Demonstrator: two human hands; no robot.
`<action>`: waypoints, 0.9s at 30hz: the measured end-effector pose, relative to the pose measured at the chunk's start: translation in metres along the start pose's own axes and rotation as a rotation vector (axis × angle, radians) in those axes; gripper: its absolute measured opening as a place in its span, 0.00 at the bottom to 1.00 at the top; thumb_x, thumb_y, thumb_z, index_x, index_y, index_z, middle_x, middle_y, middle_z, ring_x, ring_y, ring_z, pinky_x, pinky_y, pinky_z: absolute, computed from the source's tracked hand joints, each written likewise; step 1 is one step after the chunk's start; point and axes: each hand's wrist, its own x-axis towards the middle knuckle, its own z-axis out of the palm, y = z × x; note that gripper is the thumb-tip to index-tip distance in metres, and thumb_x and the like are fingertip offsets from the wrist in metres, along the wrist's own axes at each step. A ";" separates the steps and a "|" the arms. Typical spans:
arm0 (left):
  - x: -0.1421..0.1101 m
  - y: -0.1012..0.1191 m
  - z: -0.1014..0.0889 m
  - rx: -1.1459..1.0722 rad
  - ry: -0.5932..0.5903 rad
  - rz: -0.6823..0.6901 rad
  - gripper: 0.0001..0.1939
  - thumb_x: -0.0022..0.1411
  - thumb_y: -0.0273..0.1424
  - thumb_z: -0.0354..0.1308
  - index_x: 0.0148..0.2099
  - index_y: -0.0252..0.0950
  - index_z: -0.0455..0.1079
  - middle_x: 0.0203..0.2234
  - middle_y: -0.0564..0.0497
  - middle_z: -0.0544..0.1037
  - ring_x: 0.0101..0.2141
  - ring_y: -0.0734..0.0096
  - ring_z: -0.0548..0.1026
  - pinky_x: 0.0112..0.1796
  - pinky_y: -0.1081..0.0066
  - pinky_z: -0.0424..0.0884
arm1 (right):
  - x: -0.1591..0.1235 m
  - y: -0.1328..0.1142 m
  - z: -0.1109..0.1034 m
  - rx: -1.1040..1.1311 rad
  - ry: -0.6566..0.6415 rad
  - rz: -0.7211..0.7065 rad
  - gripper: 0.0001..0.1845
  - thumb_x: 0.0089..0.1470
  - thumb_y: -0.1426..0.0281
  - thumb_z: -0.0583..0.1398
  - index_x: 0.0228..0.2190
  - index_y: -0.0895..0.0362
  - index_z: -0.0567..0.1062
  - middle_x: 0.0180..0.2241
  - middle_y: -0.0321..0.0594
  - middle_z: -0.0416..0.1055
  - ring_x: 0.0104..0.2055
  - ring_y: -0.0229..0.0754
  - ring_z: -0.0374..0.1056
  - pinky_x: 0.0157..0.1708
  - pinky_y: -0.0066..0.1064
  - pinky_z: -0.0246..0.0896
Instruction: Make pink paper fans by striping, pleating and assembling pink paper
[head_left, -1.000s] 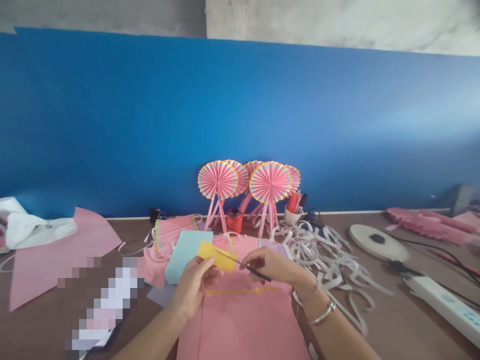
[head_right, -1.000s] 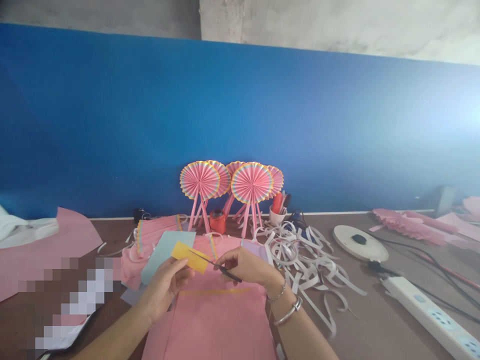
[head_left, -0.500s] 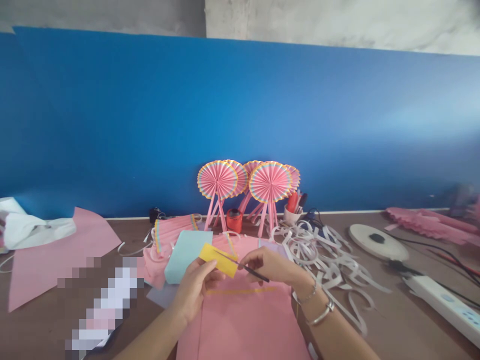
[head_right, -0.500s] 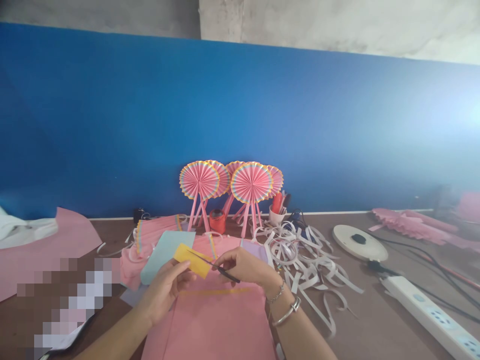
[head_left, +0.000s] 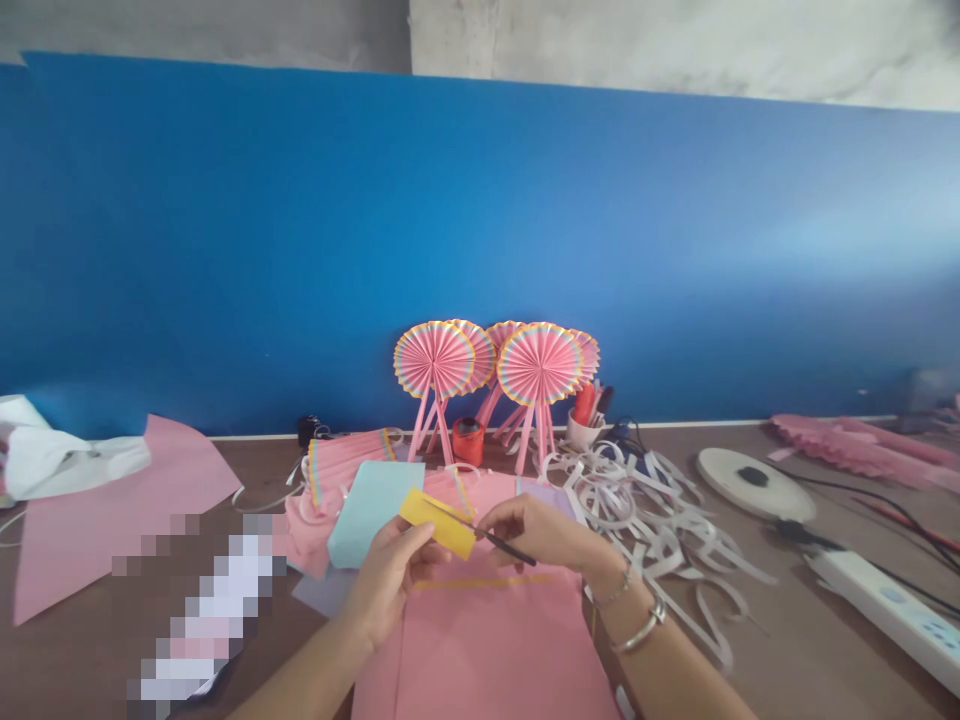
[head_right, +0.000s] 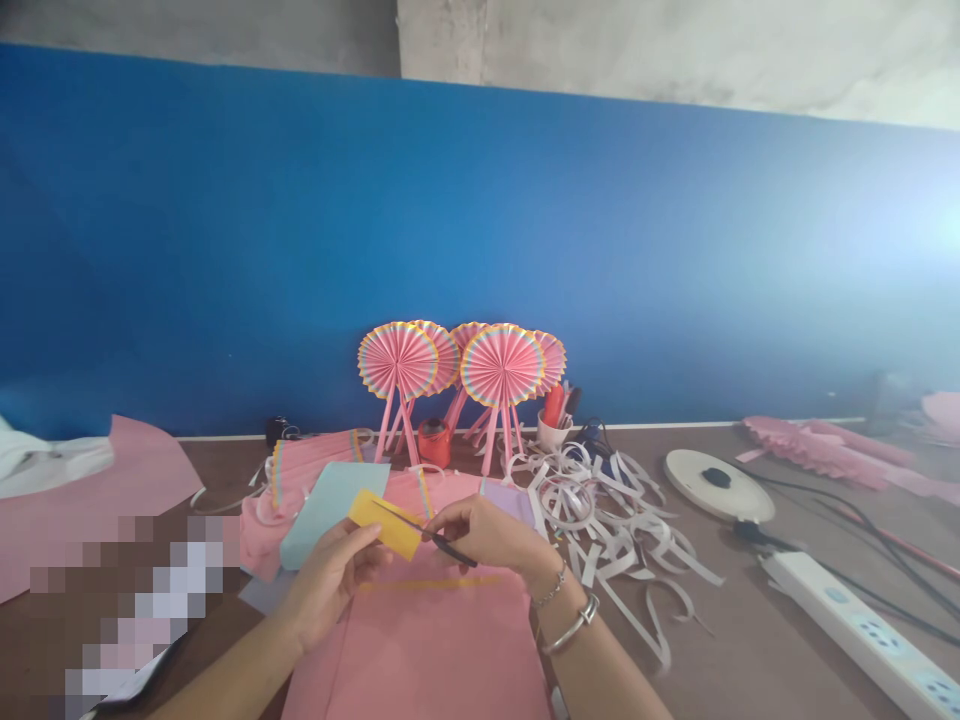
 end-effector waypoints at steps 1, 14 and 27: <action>0.000 -0.001 0.000 0.010 -0.009 -0.002 0.18 0.44 0.35 0.67 0.37 0.33 0.69 0.25 0.52 0.78 0.21 0.78 0.74 0.20 0.82 0.65 | 0.000 0.000 0.000 0.005 -0.002 -0.003 0.14 0.38 0.71 0.62 0.33 0.55 0.79 0.14 0.27 0.65 0.15 0.32 0.59 0.18 0.22 0.55; 0.002 -0.007 -0.003 0.058 -0.056 -0.014 0.20 0.46 0.37 0.66 0.40 0.33 0.69 0.29 0.50 0.79 0.23 0.78 0.75 0.23 0.80 0.65 | -0.001 -0.004 0.005 0.015 -0.005 -0.008 0.15 0.39 0.75 0.59 0.33 0.56 0.79 0.16 0.28 0.67 0.16 0.30 0.59 0.17 0.20 0.55; 0.000 -0.005 0.001 0.111 -0.075 -0.059 0.18 0.46 0.37 0.65 0.37 0.33 0.68 0.25 0.50 0.78 0.23 0.76 0.75 0.21 0.81 0.63 | 0.000 -0.001 0.002 -0.033 -0.014 -0.014 0.12 0.41 0.70 0.62 0.33 0.56 0.76 0.15 0.27 0.65 0.15 0.31 0.60 0.17 0.21 0.55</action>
